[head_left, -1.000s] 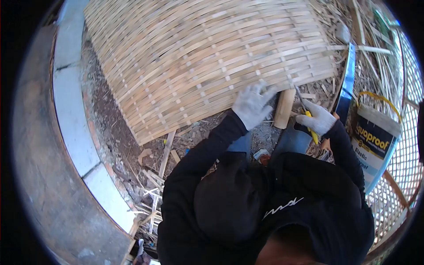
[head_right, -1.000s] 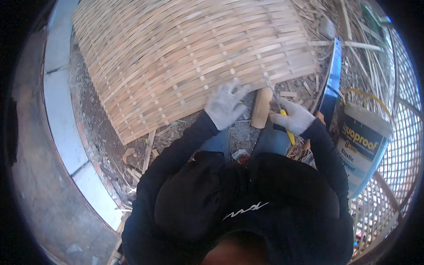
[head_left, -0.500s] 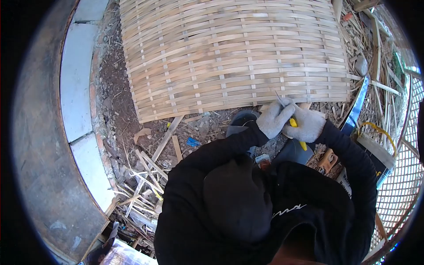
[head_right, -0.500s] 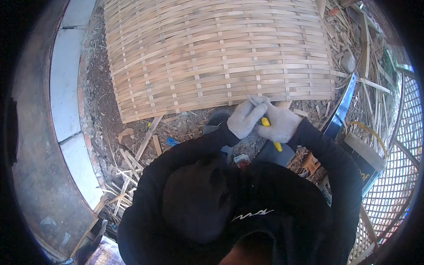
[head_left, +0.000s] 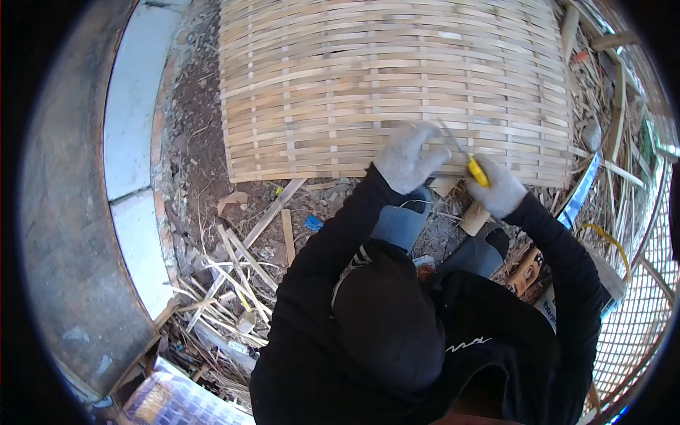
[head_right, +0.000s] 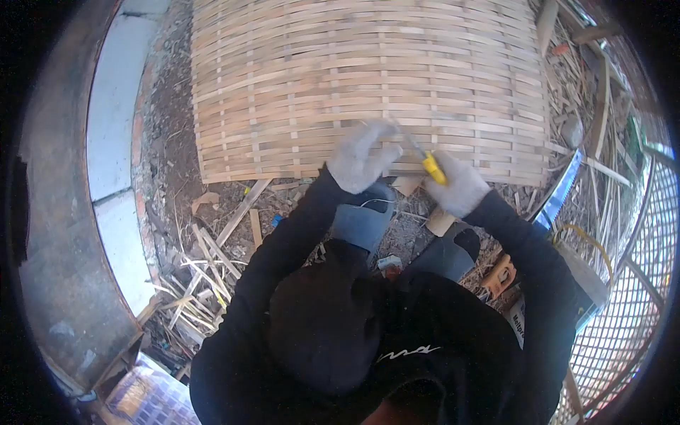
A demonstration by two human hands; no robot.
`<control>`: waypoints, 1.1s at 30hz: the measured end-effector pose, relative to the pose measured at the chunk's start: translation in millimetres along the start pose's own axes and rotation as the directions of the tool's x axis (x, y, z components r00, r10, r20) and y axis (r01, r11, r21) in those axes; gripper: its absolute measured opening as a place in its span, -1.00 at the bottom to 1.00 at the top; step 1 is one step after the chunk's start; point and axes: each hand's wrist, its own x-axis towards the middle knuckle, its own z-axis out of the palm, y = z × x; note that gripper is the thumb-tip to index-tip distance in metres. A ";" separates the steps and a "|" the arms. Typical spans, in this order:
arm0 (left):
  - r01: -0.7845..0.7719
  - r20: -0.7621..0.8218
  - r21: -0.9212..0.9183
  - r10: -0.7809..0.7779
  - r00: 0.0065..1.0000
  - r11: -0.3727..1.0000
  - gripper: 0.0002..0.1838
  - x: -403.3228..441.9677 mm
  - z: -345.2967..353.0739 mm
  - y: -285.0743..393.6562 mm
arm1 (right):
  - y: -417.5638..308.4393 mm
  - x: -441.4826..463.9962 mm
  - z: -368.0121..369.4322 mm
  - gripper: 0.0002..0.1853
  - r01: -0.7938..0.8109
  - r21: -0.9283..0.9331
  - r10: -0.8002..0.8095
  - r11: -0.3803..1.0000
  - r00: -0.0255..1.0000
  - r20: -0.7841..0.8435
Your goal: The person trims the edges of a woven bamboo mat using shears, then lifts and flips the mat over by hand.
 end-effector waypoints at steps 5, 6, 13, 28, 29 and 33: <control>0.097 -0.337 0.379 0.040 0.941 0.920 -0.57 22.6 -26.2 -48.0 | 24.3 8.8 -13.4 -0.52 0.015 0.159 -0.015 0.987 1.000 -0.006; 0.147 -0.349 0.433 0.015 0.937 0.889 -0.59 27.2 -30.3 -54.6 | 19.1 8.6 -20.1 -0.52 -0.004 0.134 0.002 0.991 1.000 0.016; 0.198 -0.379 0.482 -0.001 0.925 0.853 -0.88 42.1 -22.3 -90.6 | 7.6 13.8 -13.3 -0.48 -0.018 0.143 0.000 0.990 0.992 0.124; 0.833 -0.885 0.326 -0.166 0.435 0.447 -0.74 -142.3 -172.4 -152.4 | 28.6 -9.1 11.8 -0.51 -0.061 0.193 0.040 0.979 0.993 0.112; 0.843 -0.882 0.374 -0.133 0.452 0.386 -0.74 -161.3 -181.9 -157.0 | 26.6 -9.8 11.1 -0.52 -0.058 0.187 0.040 0.981 0.994 0.097; 0.855 -0.843 0.466 -0.179 0.507 0.226 -0.76 -206.8 -198.2 -158.0 | 44.4 -5.2 19.5 -0.50 -0.016 0.217 -0.005 0.976 0.995 0.095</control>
